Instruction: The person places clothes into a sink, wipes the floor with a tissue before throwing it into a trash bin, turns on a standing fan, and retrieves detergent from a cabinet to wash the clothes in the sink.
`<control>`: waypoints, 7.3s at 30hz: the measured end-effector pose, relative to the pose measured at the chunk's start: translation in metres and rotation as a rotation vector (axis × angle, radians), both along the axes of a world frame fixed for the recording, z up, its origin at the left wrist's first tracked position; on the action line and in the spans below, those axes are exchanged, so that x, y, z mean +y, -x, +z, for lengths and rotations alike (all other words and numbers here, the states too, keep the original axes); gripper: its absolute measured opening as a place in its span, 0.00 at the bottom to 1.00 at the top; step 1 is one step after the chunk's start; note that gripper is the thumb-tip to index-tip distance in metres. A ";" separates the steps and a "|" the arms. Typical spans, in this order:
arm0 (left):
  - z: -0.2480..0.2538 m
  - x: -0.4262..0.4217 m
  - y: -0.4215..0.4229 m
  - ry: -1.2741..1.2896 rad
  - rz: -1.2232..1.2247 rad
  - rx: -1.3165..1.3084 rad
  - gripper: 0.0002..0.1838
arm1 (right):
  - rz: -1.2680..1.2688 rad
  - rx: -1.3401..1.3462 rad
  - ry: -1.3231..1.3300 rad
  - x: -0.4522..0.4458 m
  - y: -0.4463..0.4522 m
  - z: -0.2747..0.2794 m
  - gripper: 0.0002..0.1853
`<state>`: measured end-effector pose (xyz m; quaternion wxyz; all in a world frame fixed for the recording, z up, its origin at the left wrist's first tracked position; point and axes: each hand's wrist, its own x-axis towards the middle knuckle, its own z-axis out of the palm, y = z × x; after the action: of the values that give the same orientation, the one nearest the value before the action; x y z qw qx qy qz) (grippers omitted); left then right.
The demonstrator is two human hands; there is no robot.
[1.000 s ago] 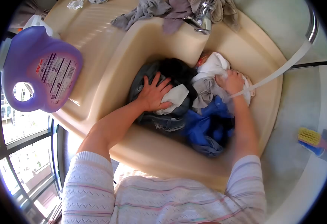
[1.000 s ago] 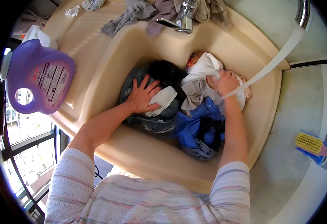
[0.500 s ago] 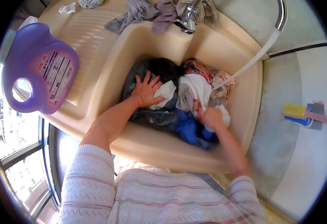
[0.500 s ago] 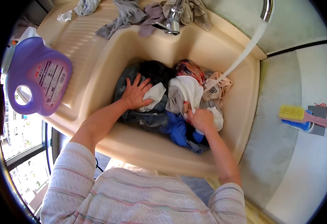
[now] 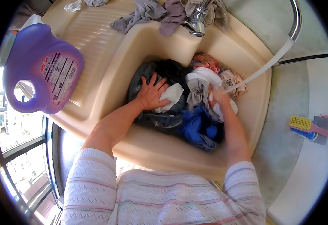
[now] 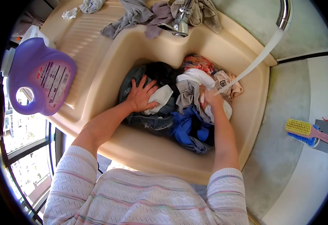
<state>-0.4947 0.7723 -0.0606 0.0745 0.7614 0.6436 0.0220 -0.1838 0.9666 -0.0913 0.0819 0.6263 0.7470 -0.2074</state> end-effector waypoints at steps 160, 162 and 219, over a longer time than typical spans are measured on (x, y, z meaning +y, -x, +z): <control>0.113 -0.005 0.075 0.298 0.031 -0.369 0.16 | 0.281 -0.049 -0.587 -0.081 0.046 0.010 0.29; 0.111 -0.005 0.075 0.292 0.031 -0.370 0.16 | 0.276 -0.048 -0.582 -0.081 0.047 0.012 0.28; 0.100 -0.006 0.078 0.226 -0.018 -0.382 0.14 | 0.174 -0.108 -0.505 -0.082 0.052 0.015 0.27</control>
<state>-0.5728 0.7668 0.0394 0.2803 0.7358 0.6094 0.0929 -0.2356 0.8846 -0.0762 -0.0195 0.5706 0.8205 0.0267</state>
